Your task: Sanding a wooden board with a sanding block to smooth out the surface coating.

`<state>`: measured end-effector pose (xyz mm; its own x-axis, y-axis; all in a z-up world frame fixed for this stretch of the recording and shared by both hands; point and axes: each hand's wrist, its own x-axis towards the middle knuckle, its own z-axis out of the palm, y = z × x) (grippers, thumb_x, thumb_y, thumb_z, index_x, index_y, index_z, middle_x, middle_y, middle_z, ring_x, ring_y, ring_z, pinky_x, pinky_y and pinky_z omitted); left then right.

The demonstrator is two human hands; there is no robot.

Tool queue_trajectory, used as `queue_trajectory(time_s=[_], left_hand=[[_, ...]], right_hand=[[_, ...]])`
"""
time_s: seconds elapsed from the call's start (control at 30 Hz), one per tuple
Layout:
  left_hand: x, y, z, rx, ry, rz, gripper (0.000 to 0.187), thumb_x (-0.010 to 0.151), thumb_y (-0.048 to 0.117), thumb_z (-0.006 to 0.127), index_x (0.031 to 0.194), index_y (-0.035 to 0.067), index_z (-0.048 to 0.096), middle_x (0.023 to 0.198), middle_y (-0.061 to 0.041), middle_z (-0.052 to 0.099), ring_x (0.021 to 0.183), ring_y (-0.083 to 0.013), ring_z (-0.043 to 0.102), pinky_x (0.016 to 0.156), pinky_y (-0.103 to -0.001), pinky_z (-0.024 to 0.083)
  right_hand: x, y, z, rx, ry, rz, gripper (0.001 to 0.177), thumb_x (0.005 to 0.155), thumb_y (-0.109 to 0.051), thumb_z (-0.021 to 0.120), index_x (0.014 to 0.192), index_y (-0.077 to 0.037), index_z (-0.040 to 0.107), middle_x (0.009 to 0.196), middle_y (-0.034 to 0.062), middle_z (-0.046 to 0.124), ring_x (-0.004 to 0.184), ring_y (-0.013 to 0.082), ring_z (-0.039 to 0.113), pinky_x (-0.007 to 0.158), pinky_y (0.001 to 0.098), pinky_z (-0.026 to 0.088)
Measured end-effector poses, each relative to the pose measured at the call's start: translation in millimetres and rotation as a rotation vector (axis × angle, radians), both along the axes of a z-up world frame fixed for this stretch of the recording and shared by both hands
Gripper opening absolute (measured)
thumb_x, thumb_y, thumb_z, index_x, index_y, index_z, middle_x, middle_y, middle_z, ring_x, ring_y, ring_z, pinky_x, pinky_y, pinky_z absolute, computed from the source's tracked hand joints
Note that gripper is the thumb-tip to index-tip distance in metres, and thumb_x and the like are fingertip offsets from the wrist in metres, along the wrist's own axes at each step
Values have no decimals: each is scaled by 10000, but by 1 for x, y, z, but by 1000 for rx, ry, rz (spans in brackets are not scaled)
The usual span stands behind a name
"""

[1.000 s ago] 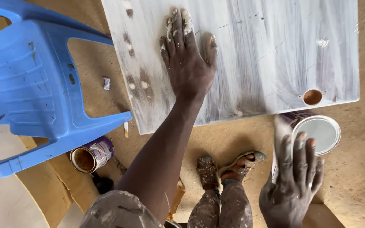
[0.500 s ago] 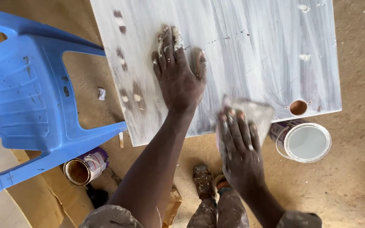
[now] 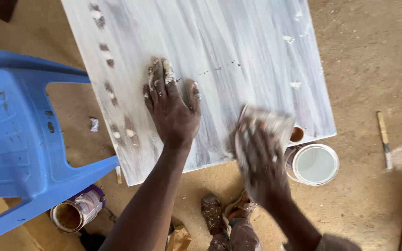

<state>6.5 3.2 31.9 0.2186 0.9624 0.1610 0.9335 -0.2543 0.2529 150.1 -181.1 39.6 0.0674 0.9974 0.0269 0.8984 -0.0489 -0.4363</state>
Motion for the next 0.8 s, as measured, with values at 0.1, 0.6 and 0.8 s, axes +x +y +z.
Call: queue_trajectory(time_s=[0.1, 0.6, 0.8], left_hand=[[4, -6, 2, 61, -88, -4, 620, 1027, 460, 573, 1464, 22, 534, 1573, -191, 452, 1474, -373, 436, 1220, -563, 292], [12, -6, 19, -30, 29, 14, 616, 1035, 523, 543, 1301, -21, 659, 1582, -200, 468, 1457, -396, 441, 1243, -532, 232], [7, 0, -6, 106, -17, -3, 644, 1002, 509, 578, 1417, 17, 580, 1582, -169, 467, 1472, -366, 420, 1224, -549, 255]], right_hand=[[31, 65, -7, 418, -434, 43, 526, 1077, -215, 316, 1445, 90, 535, 1467, 285, 528, 1372, 484, 493, 1133, 592, 372], [84, 52, -9, 148, -287, -292, 609, 1102, -316, 311, 1629, -11, 296, 1663, 230, 265, 1532, 416, 221, 1200, 504, 212], [85, 30, 16, 120, -284, -357, 642, 1047, -264, 266, 1628, 8, 283, 1650, 248, 313, 1517, 427, 291, 1180, 474, 269]])
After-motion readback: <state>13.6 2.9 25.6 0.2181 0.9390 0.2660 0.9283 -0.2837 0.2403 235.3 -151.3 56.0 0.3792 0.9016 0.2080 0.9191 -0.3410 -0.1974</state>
